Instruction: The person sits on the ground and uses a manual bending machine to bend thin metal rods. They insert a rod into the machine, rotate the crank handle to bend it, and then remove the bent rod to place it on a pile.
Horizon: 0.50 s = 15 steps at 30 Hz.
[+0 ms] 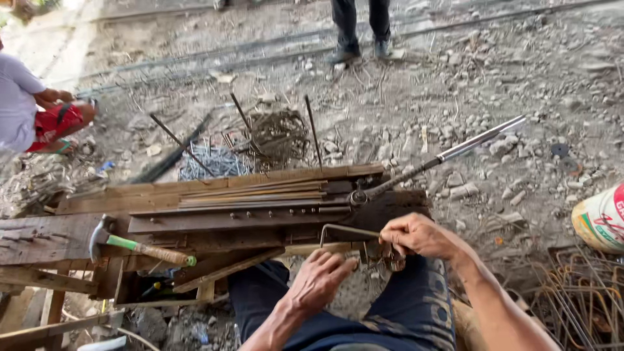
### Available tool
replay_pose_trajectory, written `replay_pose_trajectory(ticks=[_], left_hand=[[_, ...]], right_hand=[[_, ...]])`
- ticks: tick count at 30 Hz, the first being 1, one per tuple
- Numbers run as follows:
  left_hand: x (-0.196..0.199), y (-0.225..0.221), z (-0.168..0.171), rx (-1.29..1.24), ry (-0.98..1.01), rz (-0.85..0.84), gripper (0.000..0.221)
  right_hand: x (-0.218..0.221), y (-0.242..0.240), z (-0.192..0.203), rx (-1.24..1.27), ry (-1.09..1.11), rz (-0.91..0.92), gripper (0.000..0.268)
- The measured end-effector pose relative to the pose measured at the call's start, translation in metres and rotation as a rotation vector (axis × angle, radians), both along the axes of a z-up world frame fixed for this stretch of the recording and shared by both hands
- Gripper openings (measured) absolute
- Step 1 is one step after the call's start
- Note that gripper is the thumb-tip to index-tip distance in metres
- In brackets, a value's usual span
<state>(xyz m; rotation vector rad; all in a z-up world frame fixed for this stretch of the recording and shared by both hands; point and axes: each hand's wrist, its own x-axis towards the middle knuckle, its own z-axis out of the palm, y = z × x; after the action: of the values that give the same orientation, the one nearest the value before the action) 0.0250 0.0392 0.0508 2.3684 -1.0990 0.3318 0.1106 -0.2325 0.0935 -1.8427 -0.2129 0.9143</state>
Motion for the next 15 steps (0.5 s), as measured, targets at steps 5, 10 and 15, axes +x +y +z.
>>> replay_pose_trajectory(ticks=[5,10,15], left_hand=[[0.011,-0.003,-0.021,0.032,0.033,0.03,0.062],[0.03,-0.006,-0.042,-0.065,-0.003,0.135,0.05],[0.04,-0.006,-0.065,-0.068,-0.008,0.191,0.049]], right_hand=[[0.023,0.004,0.01,-0.275,-0.186,0.104,0.023],[0.049,0.005,-0.025,-0.091,-0.257,0.028,0.028],[0.061,0.017,-0.028,-0.008,-0.328,-0.02,0.026]])
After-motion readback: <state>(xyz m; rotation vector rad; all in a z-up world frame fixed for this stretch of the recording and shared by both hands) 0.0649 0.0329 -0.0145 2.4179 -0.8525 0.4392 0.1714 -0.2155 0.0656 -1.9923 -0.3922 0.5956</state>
